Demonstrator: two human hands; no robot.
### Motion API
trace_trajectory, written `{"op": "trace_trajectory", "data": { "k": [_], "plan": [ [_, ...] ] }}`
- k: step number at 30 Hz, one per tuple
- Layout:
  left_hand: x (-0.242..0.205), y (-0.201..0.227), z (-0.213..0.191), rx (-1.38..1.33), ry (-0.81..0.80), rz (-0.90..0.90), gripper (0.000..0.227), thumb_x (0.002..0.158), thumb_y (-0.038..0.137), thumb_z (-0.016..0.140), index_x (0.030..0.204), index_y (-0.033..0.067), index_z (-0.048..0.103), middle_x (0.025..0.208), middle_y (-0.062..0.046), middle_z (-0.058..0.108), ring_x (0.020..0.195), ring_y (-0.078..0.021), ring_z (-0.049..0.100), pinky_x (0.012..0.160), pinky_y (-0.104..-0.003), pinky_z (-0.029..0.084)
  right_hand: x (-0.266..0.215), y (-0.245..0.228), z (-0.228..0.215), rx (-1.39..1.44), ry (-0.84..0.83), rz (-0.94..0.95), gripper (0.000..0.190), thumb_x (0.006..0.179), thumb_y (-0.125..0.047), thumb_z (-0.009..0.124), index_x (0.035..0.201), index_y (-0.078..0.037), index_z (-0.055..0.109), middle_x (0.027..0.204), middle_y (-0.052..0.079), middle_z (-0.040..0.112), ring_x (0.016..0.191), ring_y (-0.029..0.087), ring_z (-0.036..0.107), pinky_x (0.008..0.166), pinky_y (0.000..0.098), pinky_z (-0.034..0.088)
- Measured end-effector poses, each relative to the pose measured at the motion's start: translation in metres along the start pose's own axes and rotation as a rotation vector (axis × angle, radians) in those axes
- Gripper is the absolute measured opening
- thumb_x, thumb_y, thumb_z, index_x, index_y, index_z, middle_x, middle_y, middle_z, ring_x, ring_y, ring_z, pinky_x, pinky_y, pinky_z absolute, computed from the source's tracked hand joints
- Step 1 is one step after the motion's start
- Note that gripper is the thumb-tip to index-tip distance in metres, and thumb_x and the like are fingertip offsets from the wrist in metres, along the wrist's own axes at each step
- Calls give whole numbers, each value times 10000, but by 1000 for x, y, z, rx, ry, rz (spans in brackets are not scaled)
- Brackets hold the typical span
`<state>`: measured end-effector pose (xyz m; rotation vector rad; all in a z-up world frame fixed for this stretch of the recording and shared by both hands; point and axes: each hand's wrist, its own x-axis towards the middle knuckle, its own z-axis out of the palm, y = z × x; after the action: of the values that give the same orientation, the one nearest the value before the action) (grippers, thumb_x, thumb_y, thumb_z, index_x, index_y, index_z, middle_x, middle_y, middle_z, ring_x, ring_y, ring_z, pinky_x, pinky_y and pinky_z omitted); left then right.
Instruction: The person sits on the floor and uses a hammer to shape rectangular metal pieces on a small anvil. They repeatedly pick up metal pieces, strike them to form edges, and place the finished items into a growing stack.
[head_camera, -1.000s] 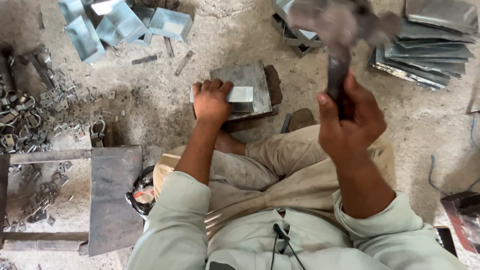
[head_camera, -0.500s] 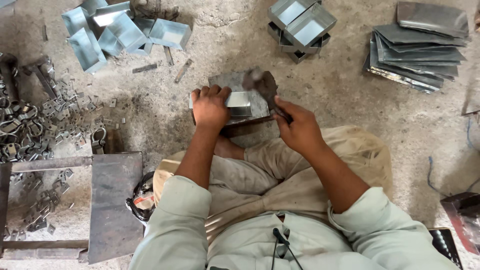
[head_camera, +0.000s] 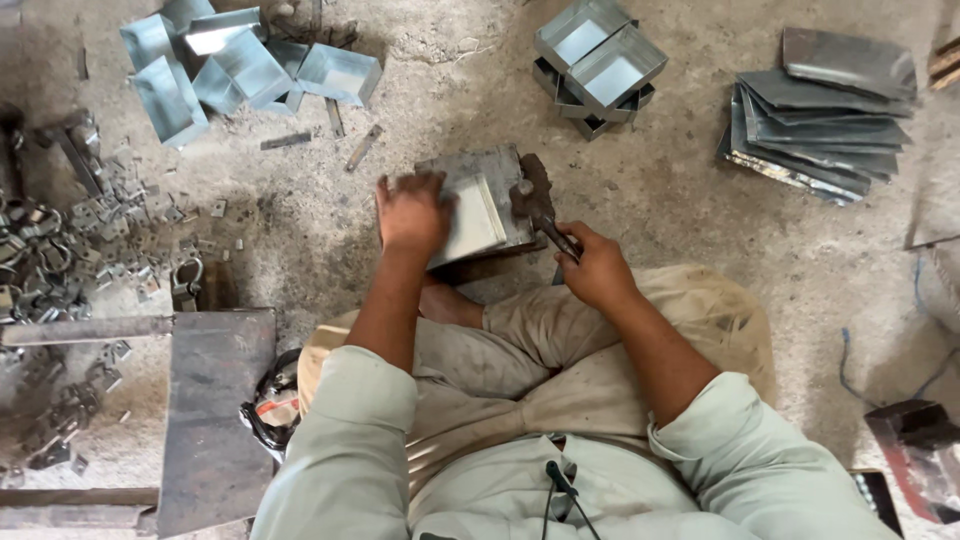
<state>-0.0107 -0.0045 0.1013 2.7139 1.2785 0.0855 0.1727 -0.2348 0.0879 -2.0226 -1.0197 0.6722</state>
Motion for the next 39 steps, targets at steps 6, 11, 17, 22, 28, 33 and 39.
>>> {"op": "trace_trajectory", "data": {
  "k": [6, 11, 17, 22, 28, 33, 39],
  "plan": [
    [-24, -3, 27, -129, 32, 103, 929, 931, 712, 621, 1604, 131, 354, 1615, -141, 415, 1466, -409, 393, 1230, -722, 72, 0, 1, 1, 14, 10, -3, 463, 888, -129, 753, 1338, -118, 647, 865, 169, 726, 725, 242, 681, 696, 361, 538],
    [-40, 7, -9, -16, -160, 45, 1317, 590, 803, 796, 1586, 159, 223, 1621, -163, 277, 1492, -436, 226, 1099, -793, -40, -1, -5, -1, -8, -20, 29, 454, 899, -120, 751, 1339, -112, 640, 852, 159, 721, 689, 213, 659, 646, 347, 527],
    [-44, 7, -21, -71, -273, 22, 1403, 566, 628, 898, 1660, 252, 104, 1653, -178, 295, 1523, -431, 260, 1180, -741, 51, -1, -1, 0, 28, -5, 21, 439, 907, -118, 741, 1336, -98, 647, 819, 141, 731, 678, 172, 679, 653, 324, 538],
    [-44, 1, -14, -479, 6, 79, 1570, 559, 530, 1011, 1602, 173, -107, 1621, -266, 246, 1471, -444, 293, 1206, -625, 172, -9, -4, -5, 2, 35, 4, 466, 889, -103, 762, 1346, -95, 677, 821, 143, 732, 677, 188, 644, 642, 328, 522],
    [-36, -2, 27, -959, 237, 158, 1572, 585, 347, 1021, 1623, 51, -121, 1592, -292, 275, 1419, -452, 446, 1160, -456, 452, -33, -44, -60, -94, 245, -386, 154, 914, -94, 797, 1036, -25, 735, 1249, 173, 709, 811, 163, 697, 717, 308, 560],
    [-31, -6, 40, -907, 362, 258, 1551, 603, 331, 1053, 1632, 40, -71, 1574, -322, 294, 1421, -481, 434, 1152, -493, 463, -67, -105, -126, 454, 659, -833, 342, 962, -105, 722, 1293, -58, 653, 909, 77, 755, 623, 55, 665, 552, 269, 487],
    [-33, -5, 36, -937, 352, 257, 1545, 625, 343, 1039, 1639, 36, -86, 1581, -310, 303, 1430, -462, 454, 1178, -483, 467, -64, -91, -66, -10, 619, -785, 366, 996, -92, 746, 1348, -47, 659, 1056, 120, 757, 838, 151, 695, 709, 295, 549]
  ]
}}
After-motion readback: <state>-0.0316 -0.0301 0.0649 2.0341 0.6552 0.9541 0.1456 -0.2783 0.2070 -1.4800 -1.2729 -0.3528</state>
